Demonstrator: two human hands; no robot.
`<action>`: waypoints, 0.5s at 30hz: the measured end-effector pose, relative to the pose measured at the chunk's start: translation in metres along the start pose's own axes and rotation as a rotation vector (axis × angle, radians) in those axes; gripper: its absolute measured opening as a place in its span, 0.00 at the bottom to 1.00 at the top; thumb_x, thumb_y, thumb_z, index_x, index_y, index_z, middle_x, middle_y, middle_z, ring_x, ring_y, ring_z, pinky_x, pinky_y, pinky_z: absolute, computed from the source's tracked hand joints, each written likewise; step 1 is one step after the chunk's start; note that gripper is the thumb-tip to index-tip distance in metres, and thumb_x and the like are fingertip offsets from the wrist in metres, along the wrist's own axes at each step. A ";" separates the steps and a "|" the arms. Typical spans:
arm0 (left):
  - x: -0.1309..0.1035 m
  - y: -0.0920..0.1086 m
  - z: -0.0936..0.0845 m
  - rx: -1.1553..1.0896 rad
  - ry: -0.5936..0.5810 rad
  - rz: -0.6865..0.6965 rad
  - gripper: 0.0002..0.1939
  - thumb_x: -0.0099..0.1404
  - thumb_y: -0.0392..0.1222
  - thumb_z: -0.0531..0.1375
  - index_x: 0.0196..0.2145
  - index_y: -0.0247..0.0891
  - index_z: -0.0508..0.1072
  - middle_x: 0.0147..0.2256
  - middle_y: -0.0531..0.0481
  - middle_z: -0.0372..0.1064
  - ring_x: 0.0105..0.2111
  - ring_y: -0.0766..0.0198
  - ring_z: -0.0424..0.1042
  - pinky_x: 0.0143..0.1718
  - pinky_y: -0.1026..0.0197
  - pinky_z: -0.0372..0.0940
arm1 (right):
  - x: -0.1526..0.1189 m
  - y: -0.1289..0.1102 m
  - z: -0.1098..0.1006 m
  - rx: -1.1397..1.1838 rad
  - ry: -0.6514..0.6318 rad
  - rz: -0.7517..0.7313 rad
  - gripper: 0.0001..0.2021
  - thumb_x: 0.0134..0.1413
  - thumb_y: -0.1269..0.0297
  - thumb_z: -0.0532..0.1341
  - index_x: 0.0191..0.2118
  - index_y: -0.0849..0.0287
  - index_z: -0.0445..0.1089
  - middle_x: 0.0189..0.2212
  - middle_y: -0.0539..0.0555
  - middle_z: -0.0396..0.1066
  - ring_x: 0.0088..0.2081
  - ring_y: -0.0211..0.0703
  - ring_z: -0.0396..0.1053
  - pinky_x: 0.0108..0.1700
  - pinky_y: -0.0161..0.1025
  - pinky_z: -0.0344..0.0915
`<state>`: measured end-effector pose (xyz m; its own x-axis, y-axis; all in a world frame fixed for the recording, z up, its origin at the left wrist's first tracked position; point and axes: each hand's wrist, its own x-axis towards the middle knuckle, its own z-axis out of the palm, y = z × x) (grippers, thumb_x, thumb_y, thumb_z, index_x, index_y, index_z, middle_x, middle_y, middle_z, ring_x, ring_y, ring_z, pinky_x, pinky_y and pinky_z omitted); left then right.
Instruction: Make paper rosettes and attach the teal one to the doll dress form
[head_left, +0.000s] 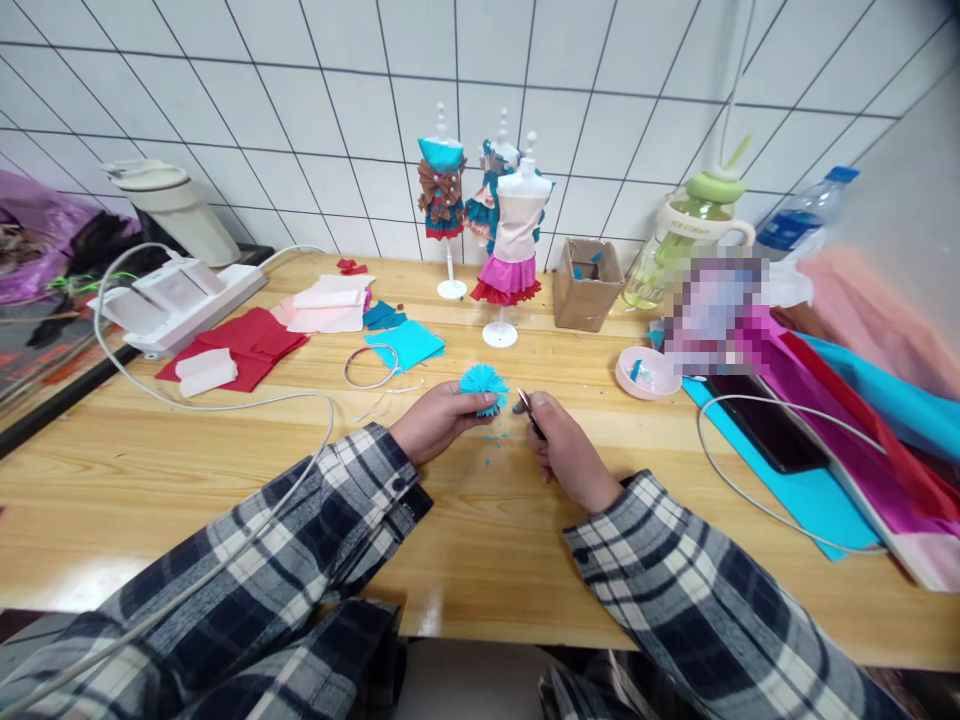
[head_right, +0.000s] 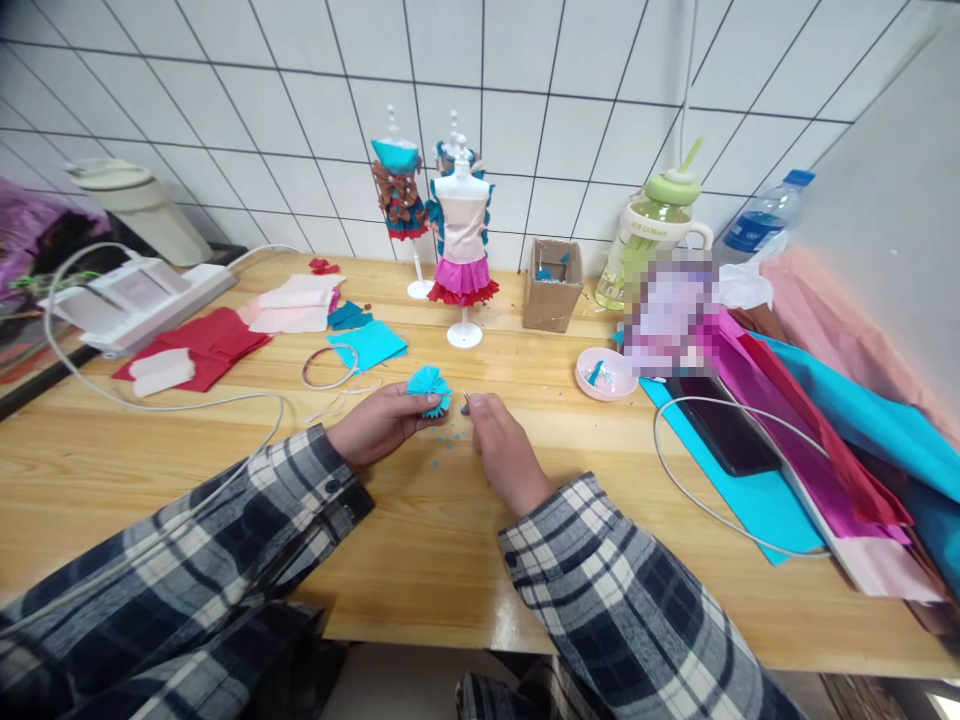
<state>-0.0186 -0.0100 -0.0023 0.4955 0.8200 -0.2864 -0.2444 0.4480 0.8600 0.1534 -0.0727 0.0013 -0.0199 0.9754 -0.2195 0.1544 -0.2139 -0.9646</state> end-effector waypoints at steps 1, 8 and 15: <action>0.000 0.001 0.000 -0.009 0.008 -0.003 0.11 0.49 0.40 0.71 0.29 0.34 0.78 0.32 0.50 0.74 0.35 0.66 0.70 0.46 0.59 0.62 | -0.001 0.000 0.001 -0.009 -0.025 0.014 0.20 0.63 0.45 0.45 0.35 0.56 0.63 0.17 0.42 0.50 0.15 0.33 0.50 0.14 0.31 0.53; -0.001 0.001 0.001 -0.027 0.020 -0.005 0.11 0.49 0.40 0.72 0.29 0.34 0.77 0.32 0.51 0.73 0.36 0.66 0.69 0.47 0.59 0.61 | -0.004 0.008 0.009 -0.049 -0.213 0.019 0.20 0.65 0.45 0.42 0.34 0.55 0.57 0.17 0.45 0.67 0.13 0.34 0.59 0.16 0.31 0.56; -0.001 0.001 0.001 -0.021 0.000 -0.003 0.11 0.49 0.40 0.72 0.30 0.34 0.77 0.32 0.51 0.73 0.36 0.66 0.69 0.47 0.59 0.61 | -0.005 0.011 0.010 -0.123 -0.266 -0.038 0.20 0.66 0.44 0.41 0.36 0.54 0.56 0.20 0.47 0.72 0.13 0.34 0.62 0.17 0.30 0.56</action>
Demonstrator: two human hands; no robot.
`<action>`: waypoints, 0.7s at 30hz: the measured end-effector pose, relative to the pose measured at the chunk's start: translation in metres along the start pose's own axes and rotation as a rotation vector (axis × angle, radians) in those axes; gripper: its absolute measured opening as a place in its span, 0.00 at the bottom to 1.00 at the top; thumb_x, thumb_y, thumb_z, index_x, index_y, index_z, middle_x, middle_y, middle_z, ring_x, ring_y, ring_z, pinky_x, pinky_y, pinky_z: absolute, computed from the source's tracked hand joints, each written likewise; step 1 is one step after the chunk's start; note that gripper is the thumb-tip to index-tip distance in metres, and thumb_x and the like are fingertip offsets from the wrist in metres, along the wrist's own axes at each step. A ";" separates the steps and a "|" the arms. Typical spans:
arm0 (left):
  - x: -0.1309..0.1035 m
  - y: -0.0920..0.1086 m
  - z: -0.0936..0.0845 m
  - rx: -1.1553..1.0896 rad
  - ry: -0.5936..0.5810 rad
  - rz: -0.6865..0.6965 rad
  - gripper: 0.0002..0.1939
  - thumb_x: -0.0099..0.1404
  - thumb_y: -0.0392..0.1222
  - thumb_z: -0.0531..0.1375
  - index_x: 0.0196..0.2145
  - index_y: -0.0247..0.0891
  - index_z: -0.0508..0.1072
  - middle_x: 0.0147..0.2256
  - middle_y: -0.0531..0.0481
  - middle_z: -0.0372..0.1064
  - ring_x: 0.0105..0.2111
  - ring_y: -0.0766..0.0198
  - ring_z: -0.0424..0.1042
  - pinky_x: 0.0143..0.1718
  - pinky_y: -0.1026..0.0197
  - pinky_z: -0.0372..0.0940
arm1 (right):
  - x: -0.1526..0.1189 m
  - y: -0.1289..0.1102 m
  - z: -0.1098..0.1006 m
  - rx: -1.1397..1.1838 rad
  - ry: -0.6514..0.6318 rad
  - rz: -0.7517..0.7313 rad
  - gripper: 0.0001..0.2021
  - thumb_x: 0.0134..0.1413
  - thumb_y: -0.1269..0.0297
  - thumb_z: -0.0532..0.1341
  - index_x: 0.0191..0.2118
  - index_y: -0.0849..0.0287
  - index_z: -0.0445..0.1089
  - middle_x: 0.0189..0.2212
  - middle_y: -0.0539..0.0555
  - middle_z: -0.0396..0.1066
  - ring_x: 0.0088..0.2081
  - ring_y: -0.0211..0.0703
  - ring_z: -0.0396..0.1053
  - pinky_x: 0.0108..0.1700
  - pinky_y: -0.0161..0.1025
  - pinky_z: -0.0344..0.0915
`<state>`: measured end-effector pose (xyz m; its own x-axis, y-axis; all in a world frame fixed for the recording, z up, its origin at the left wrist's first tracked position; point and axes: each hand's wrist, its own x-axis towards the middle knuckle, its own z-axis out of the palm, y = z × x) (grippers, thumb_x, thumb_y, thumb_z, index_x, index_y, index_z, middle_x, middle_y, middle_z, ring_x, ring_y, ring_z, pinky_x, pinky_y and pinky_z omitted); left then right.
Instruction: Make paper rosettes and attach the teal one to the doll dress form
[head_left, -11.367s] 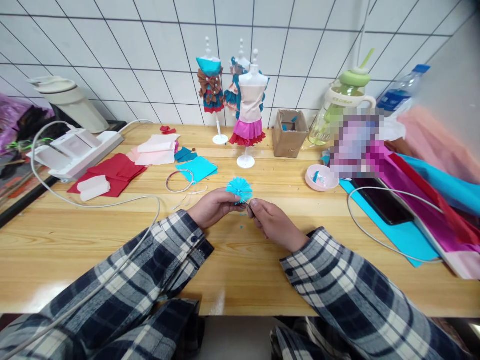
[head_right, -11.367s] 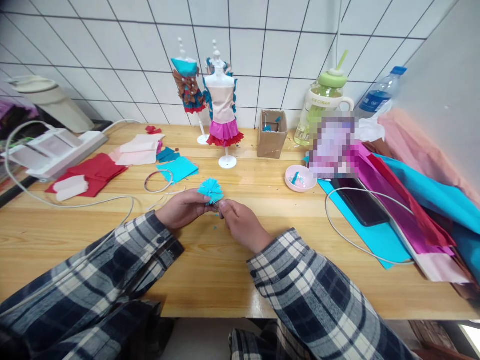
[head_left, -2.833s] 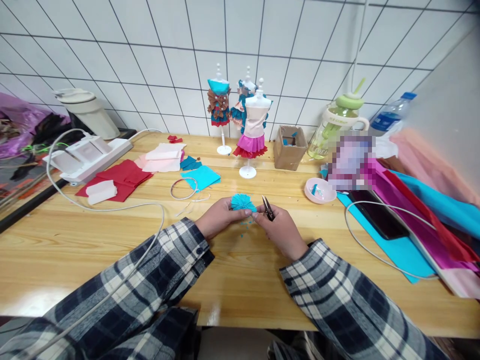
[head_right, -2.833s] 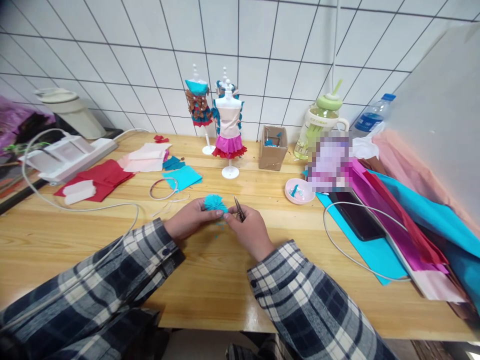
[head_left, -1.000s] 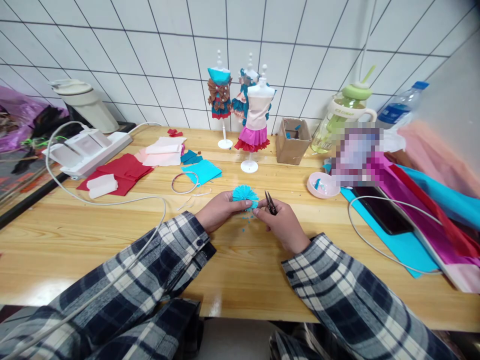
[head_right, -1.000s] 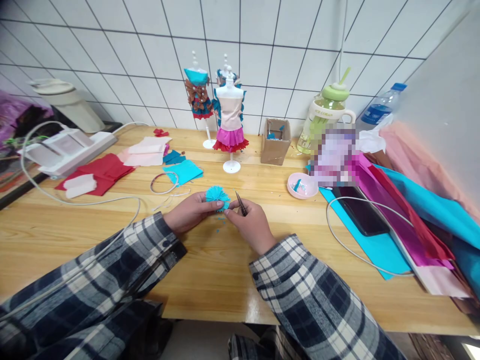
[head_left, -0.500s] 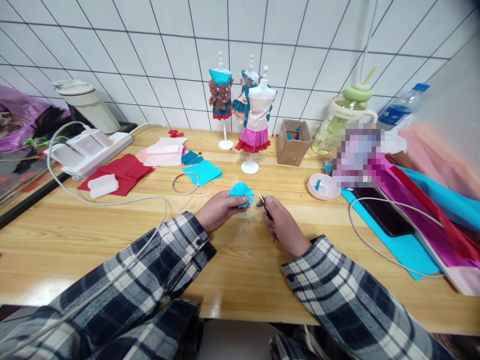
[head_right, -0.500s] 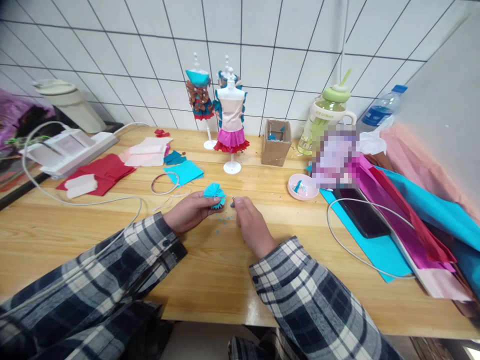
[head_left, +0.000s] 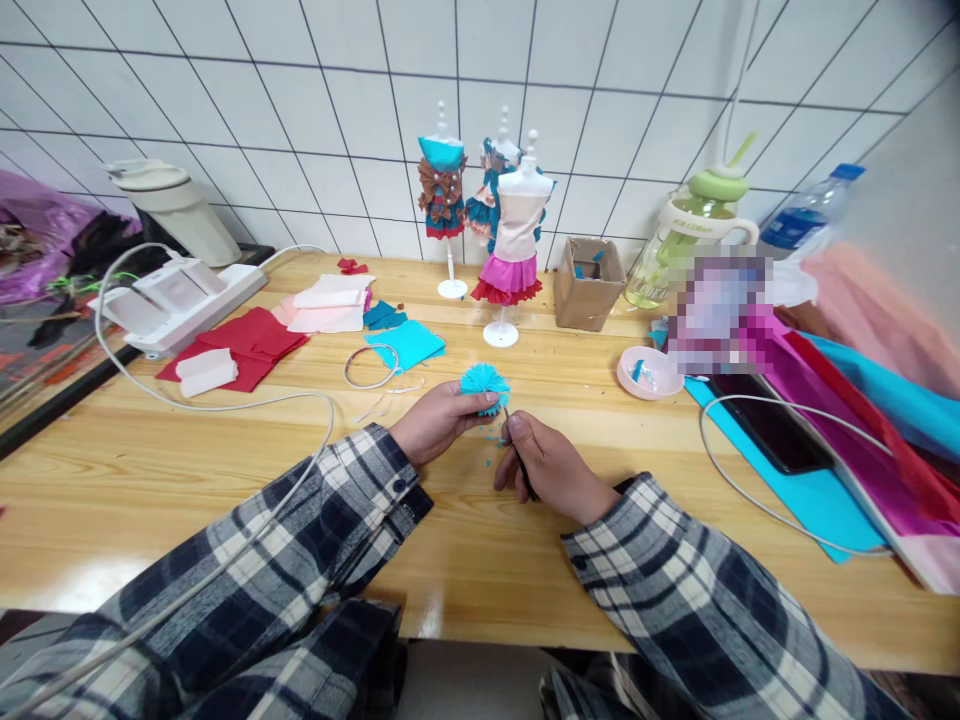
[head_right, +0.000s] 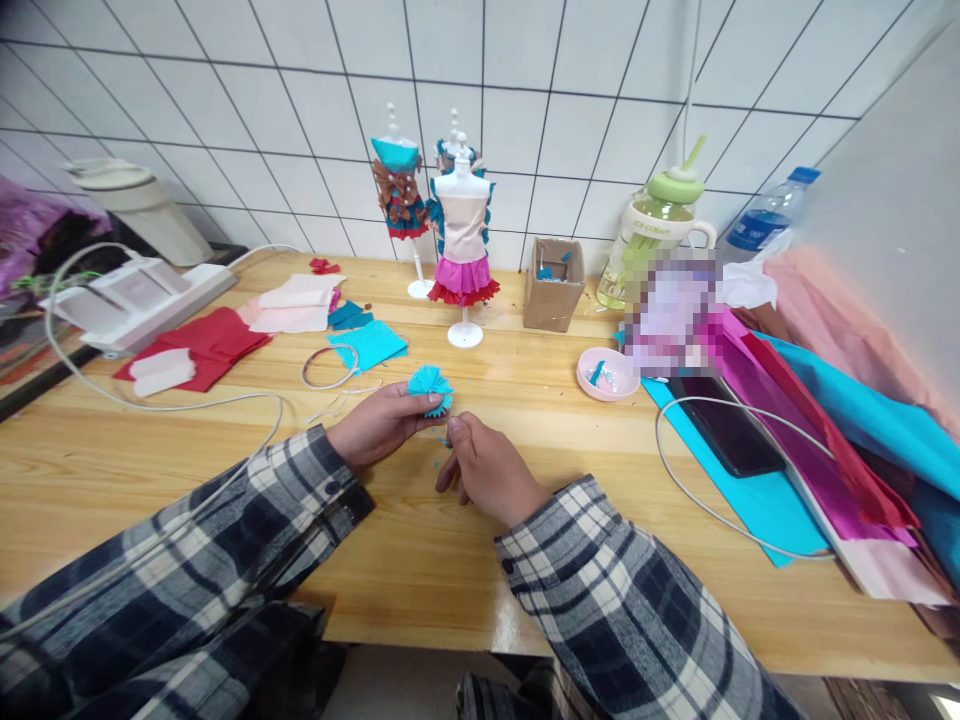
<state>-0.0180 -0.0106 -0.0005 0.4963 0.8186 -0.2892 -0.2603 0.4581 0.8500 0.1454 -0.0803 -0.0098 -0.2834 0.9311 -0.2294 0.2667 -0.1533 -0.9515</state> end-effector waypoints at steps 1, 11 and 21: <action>0.000 0.000 0.000 0.005 -0.006 0.002 0.11 0.49 0.41 0.72 0.30 0.34 0.77 0.32 0.51 0.73 0.35 0.66 0.69 0.46 0.59 0.61 | 0.000 0.000 0.000 -0.005 0.004 -0.004 0.20 0.66 0.44 0.41 0.36 0.54 0.55 0.20 0.47 0.72 0.13 0.34 0.62 0.17 0.30 0.56; 0.000 -0.001 0.000 0.021 -0.012 0.009 0.11 0.49 0.41 0.71 0.30 0.34 0.77 0.32 0.50 0.74 0.35 0.65 0.69 0.46 0.58 0.61 | 0.003 0.001 0.001 -0.031 0.029 -0.010 0.19 0.66 0.45 0.41 0.35 0.54 0.55 0.20 0.45 0.72 0.12 0.33 0.61 0.17 0.30 0.56; 0.000 -0.001 0.000 0.031 -0.009 0.021 0.11 0.50 0.42 0.71 0.29 0.34 0.77 0.31 0.50 0.73 0.35 0.65 0.69 0.47 0.57 0.61 | 0.001 -0.002 0.001 -0.025 0.033 -0.011 0.20 0.66 0.44 0.41 0.35 0.54 0.56 0.20 0.46 0.72 0.13 0.33 0.61 0.17 0.31 0.57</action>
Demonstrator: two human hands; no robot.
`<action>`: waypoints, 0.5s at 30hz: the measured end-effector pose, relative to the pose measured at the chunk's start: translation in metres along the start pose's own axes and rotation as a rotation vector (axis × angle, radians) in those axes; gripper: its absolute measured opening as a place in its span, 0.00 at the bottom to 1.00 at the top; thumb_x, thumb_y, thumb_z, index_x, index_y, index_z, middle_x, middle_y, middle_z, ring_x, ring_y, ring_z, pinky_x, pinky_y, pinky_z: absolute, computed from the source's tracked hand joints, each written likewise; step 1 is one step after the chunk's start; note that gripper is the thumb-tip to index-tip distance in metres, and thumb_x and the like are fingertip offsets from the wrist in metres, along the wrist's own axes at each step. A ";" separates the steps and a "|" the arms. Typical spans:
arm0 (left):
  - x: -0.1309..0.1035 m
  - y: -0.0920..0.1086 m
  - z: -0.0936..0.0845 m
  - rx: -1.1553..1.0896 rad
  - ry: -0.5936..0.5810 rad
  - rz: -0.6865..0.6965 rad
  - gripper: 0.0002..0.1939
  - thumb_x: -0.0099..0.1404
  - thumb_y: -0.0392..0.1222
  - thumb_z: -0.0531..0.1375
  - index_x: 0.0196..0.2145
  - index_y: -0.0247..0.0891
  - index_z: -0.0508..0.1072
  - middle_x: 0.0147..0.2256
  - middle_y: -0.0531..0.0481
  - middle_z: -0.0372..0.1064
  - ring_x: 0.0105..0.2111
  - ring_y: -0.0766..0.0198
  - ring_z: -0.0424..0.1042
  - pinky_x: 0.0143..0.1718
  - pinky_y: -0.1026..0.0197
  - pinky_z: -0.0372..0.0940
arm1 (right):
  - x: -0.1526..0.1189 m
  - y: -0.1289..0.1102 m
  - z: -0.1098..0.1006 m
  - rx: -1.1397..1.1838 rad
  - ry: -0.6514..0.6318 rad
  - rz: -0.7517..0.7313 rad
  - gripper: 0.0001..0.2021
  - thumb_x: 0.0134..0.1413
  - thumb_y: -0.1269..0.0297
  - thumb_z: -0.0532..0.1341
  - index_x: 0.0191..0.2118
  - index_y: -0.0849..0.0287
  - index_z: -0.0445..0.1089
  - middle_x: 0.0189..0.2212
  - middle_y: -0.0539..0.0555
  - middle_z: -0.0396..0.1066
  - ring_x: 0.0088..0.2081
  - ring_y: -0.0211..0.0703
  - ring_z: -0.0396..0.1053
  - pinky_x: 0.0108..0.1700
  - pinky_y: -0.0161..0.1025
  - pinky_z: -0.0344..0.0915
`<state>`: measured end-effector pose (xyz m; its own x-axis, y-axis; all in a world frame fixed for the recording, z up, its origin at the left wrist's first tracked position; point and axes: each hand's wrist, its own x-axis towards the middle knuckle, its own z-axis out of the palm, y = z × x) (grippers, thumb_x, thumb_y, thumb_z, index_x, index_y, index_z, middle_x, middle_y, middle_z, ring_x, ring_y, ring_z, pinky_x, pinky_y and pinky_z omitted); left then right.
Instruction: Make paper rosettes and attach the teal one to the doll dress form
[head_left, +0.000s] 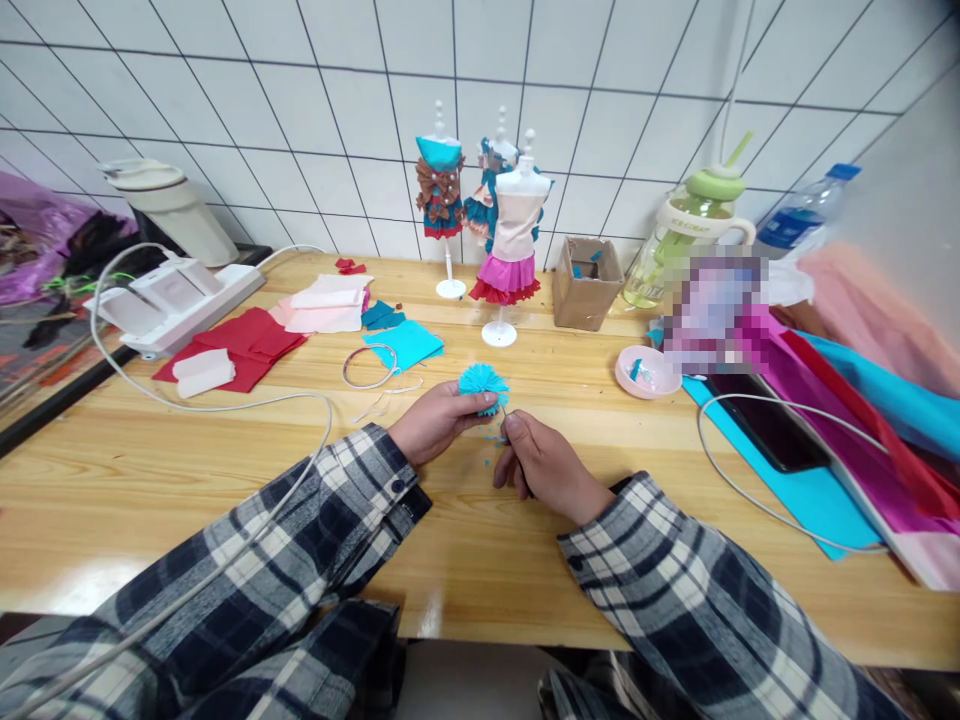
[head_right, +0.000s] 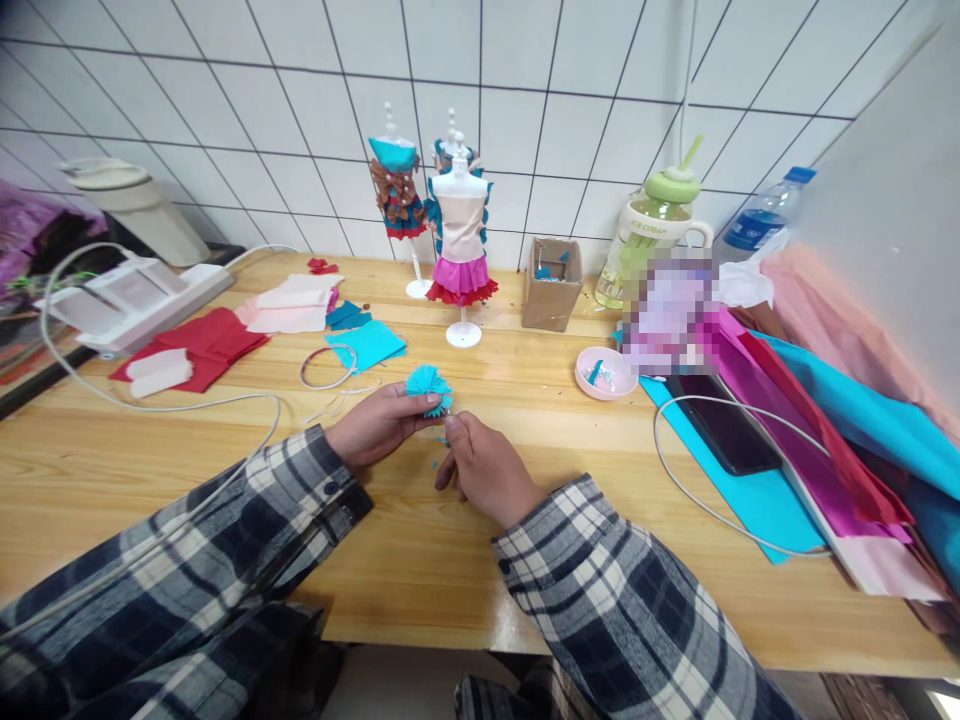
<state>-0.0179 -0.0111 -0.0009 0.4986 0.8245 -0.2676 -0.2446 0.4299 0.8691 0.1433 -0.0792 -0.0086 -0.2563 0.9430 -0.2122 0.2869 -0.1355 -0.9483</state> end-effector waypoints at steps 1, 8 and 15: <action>0.000 0.000 0.000 0.002 -0.004 -0.001 0.11 0.50 0.42 0.71 0.29 0.34 0.77 0.32 0.50 0.73 0.36 0.64 0.69 0.47 0.57 0.61 | 0.000 0.000 0.000 -0.001 0.001 -0.001 0.20 0.66 0.44 0.41 0.35 0.54 0.56 0.20 0.46 0.72 0.13 0.33 0.61 0.17 0.31 0.57; 0.000 0.000 0.000 0.004 -0.011 -0.001 0.11 0.50 0.42 0.71 0.29 0.34 0.77 0.32 0.50 0.74 0.36 0.65 0.69 0.47 0.58 0.61 | 0.001 0.003 0.000 -0.011 0.017 -0.012 0.20 0.66 0.44 0.41 0.35 0.54 0.56 0.20 0.45 0.71 0.12 0.33 0.60 0.17 0.31 0.56; 0.001 0.000 -0.001 0.009 -0.010 0.002 0.12 0.50 0.43 0.71 0.29 0.34 0.77 0.32 0.49 0.74 0.36 0.64 0.69 0.46 0.58 0.61 | 0.003 0.004 -0.001 -0.059 0.020 -0.022 0.18 0.66 0.46 0.43 0.35 0.54 0.57 0.19 0.45 0.71 0.13 0.32 0.59 0.20 0.32 0.56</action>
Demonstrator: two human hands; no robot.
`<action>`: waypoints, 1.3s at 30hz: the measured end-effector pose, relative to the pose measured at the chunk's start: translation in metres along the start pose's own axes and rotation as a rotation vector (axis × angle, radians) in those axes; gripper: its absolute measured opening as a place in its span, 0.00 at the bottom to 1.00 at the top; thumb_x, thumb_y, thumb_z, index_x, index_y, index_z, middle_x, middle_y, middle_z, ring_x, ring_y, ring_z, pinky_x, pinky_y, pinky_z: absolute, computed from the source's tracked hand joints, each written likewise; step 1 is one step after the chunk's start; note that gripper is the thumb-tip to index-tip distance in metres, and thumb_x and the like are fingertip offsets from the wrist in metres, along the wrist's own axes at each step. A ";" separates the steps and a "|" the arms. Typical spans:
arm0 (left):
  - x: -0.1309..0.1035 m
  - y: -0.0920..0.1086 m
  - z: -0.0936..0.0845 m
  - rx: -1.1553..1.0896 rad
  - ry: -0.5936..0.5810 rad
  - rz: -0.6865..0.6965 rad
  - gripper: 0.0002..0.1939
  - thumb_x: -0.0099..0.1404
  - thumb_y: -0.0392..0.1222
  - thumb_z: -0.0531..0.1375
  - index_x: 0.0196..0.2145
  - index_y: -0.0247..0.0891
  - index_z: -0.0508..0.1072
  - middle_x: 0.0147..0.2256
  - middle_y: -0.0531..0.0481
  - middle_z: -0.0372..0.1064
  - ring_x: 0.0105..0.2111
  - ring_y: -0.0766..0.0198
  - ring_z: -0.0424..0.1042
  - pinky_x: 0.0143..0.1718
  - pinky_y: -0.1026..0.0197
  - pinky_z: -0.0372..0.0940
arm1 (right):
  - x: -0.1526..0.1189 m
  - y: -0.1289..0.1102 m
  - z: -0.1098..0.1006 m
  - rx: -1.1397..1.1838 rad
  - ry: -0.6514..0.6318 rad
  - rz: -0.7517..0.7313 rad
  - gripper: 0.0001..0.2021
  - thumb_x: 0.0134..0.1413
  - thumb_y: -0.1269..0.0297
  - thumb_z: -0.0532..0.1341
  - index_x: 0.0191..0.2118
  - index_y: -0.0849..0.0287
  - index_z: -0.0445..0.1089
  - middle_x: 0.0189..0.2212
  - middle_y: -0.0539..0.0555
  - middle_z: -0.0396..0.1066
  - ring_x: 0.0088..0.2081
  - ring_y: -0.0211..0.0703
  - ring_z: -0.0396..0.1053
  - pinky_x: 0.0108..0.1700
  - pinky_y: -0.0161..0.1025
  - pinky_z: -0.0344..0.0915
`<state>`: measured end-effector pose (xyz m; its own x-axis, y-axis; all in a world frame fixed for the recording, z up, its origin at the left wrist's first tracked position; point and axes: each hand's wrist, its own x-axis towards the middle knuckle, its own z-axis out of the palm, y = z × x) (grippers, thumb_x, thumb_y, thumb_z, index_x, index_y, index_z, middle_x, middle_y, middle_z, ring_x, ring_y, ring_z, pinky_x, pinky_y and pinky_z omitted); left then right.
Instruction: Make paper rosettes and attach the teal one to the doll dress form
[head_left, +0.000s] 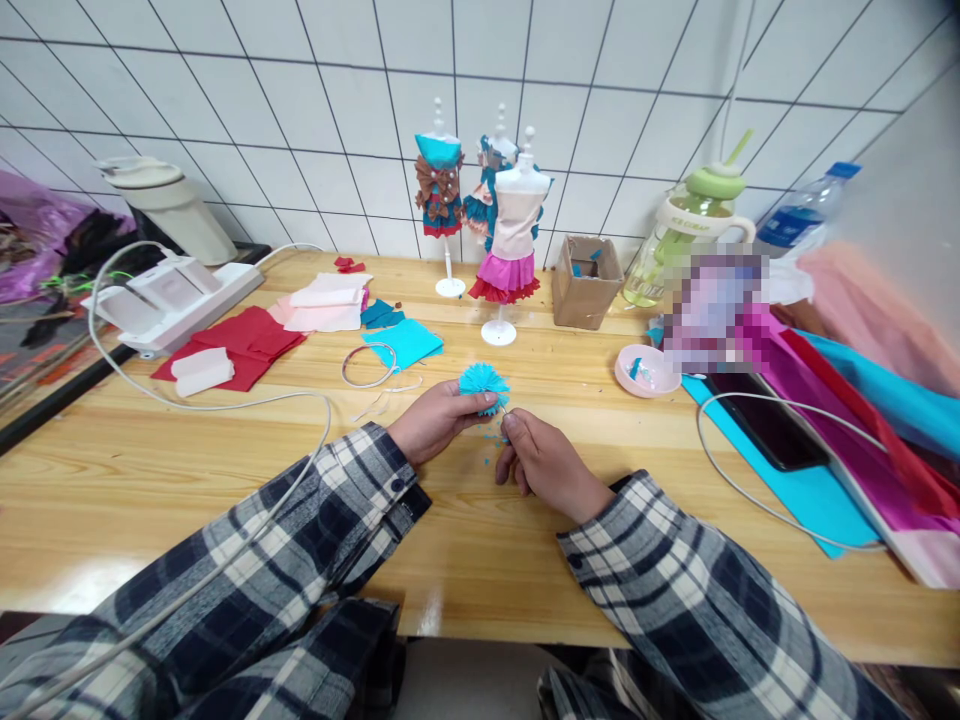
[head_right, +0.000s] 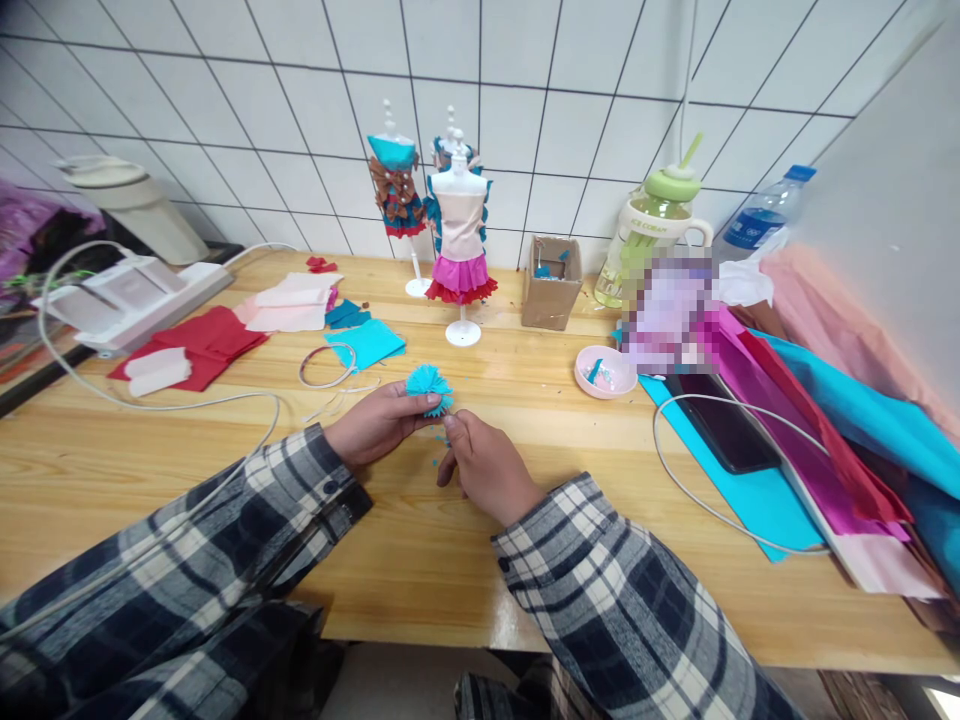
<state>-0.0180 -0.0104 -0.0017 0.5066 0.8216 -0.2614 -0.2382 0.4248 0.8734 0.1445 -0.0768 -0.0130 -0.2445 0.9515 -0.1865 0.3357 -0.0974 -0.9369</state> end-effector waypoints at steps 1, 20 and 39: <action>0.000 0.000 0.000 -0.007 0.002 -0.001 0.12 0.50 0.42 0.71 0.29 0.34 0.77 0.32 0.50 0.74 0.36 0.65 0.69 0.46 0.58 0.61 | 0.000 0.000 -0.001 -0.016 0.000 -0.005 0.18 0.66 0.47 0.43 0.34 0.55 0.58 0.19 0.44 0.71 0.13 0.32 0.59 0.20 0.32 0.56; 0.001 0.002 -0.004 -0.022 -0.066 -0.046 0.08 0.51 0.38 0.70 0.27 0.33 0.76 0.29 0.50 0.73 0.33 0.66 0.70 0.43 0.59 0.63 | -0.001 -0.004 -0.017 -0.226 0.145 -0.079 0.24 0.66 0.46 0.42 0.27 0.55 0.62 0.21 0.48 0.61 0.25 0.40 0.59 0.30 0.36 0.54; 0.002 0.002 -0.003 0.007 -0.084 -0.042 0.10 0.49 0.39 0.71 0.28 0.32 0.77 0.30 0.49 0.75 0.33 0.65 0.71 0.42 0.60 0.63 | 0.000 -0.008 -0.019 -0.269 0.103 -0.089 0.22 0.65 0.48 0.43 0.26 0.56 0.58 0.22 0.47 0.60 0.25 0.38 0.57 0.30 0.36 0.52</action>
<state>-0.0204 -0.0069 -0.0015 0.5838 0.7681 -0.2630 -0.2092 0.4553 0.8654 0.1589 -0.0703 0.0003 -0.1947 0.9789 -0.0627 0.5494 0.0559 -0.8337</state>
